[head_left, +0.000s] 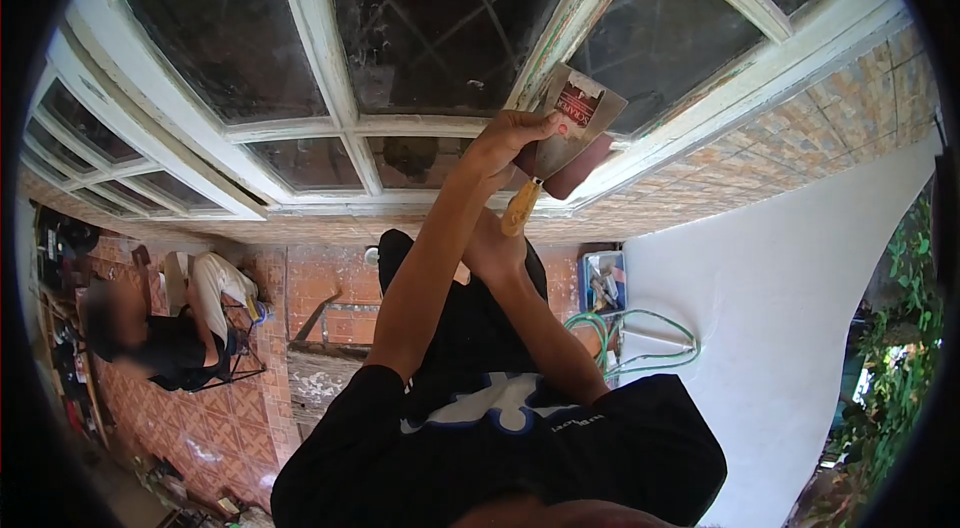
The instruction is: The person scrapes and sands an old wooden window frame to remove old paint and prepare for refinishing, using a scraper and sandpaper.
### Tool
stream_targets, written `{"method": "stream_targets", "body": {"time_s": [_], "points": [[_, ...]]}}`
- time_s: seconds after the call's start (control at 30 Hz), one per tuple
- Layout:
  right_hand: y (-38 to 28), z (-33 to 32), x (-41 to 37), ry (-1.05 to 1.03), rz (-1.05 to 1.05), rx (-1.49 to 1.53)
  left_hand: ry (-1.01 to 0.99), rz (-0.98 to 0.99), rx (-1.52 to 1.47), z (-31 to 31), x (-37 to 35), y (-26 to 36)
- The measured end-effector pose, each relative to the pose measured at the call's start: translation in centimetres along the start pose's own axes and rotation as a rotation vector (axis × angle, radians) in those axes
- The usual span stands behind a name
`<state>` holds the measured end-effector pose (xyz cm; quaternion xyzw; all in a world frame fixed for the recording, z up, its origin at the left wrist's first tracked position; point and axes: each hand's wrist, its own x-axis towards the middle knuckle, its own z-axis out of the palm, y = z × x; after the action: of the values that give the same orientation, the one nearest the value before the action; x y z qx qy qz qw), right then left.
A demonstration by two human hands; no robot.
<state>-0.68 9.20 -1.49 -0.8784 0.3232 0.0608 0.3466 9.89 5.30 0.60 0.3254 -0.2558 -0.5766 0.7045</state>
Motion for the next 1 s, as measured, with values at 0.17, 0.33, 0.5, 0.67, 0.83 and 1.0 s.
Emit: {"method": "stream_targets", "body": {"time_s": [0.17,0.33,0.5,0.67,0.83,1.0], "points": [[9.6,3.8,-2.4,0.296,-0.302,-0.489,0.224,0.118,0.333,0.2,-2.2,-1.9],[10.9,2.1,-4.0,0.007,-0.337,1.44,0.393,0.39,0.575,1.6,-5.0,-4.4],[9.6,2.6,-2.9,0.262,-0.336,0.959,0.505,0.442,0.633,3.6,-5.7,-5.4],[9.6,4.9,-2.3,0.221,-0.409,1.109,0.561,0.565,0.797,5.0,-7.0,-5.4],[6.1,0.7,-3.7,0.377,-0.44,1.112,0.826,0.776,0.873,5.5,-7.3,-5.6],[7.3,-2.6,-2.4,0.354,-0.27,1.4,0.967,0.844,0.853,4.9,-6.9,-2.1]]}}
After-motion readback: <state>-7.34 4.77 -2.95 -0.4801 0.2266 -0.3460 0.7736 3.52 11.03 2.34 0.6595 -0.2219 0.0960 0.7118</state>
